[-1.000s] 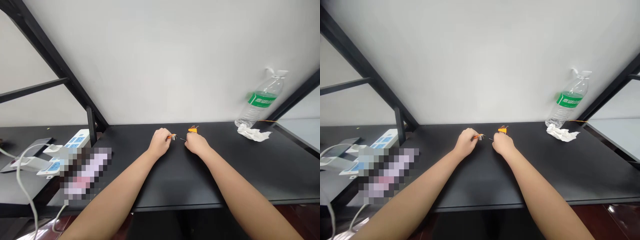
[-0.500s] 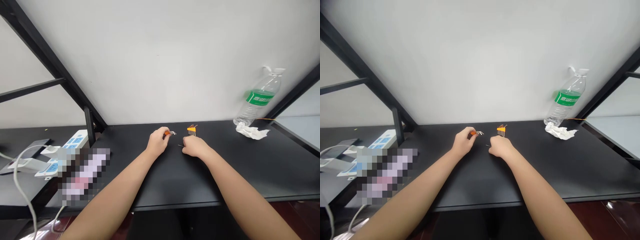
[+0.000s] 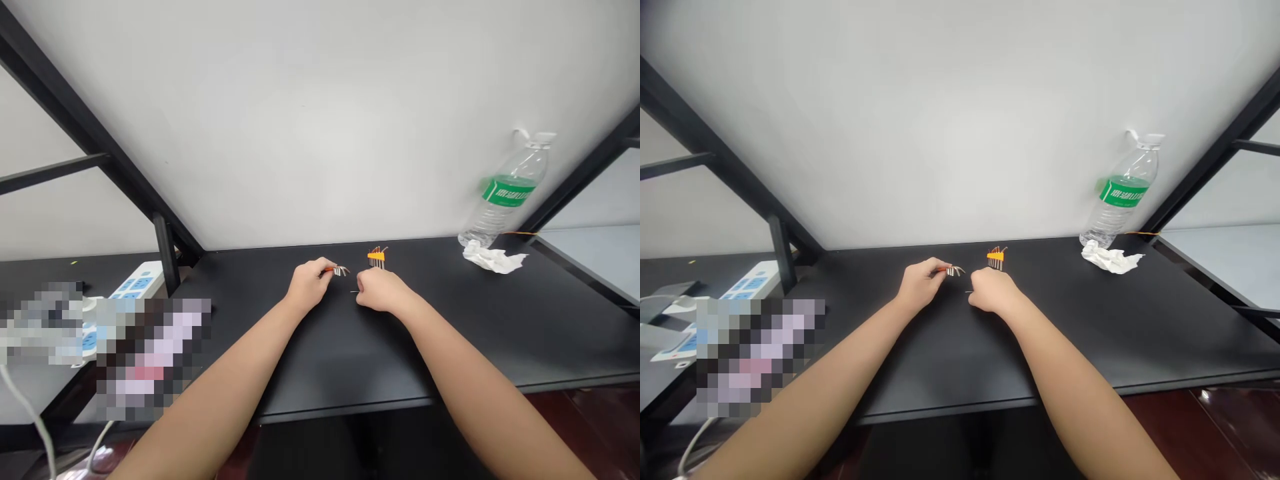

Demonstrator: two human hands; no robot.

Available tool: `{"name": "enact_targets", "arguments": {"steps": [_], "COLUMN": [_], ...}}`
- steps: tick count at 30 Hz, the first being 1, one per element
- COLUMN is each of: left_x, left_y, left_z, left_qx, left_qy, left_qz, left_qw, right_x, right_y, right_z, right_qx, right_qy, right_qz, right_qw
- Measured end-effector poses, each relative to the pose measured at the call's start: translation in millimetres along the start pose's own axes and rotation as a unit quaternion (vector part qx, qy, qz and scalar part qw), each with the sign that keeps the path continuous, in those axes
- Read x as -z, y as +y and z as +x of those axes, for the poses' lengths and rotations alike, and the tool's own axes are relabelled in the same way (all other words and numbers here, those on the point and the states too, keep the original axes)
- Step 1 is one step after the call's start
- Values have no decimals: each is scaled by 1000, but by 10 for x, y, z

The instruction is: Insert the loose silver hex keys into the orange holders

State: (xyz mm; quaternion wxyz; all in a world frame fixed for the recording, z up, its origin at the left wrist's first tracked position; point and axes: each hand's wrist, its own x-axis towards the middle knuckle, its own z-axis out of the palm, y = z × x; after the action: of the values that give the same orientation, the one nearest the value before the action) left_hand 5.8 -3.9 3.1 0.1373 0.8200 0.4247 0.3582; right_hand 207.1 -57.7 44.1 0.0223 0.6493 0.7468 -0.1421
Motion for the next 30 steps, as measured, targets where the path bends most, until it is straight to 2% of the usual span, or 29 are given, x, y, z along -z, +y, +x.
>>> {"name": "enact_targets", "arguments": {"steps": [4, 10, 13, 16, 19, 26, 30], "left_x": [-1, -22, -26, -30, -30, -36, -17], "left_y": [7, 6, -3, -4, 7, 2, 22], "left_z": [0, -11, -12, -13, -14, -21, -18], "left_qx": [10, -3, -7, -17, -30, -59, -83], "left_qy": [7, 8, 7, 1, -5, -6, -9], "left_qz": [5, -37, -35, -20, -2, 23, 60], "left_qw": [1000, 999, 999, 1000, 1000, 998, 995], "right_x": [-7, -38, -45, -48, -60, -92, -35], "right_y": [57, -12, -41, -40, -34, -31, 11], "right_z": [5, -20, -27, -10, 25, 61, 46], "right_qx": [27, 34, 80, 125, 139, 146, 167], "right_qy": [28, -4, 51, 125, 173, 174, 185], "right_qz": [18, -5, 52, 156, 217, 211, 198], "right_qw": [999, 999, 994, 972, 951, 951, 948]}}
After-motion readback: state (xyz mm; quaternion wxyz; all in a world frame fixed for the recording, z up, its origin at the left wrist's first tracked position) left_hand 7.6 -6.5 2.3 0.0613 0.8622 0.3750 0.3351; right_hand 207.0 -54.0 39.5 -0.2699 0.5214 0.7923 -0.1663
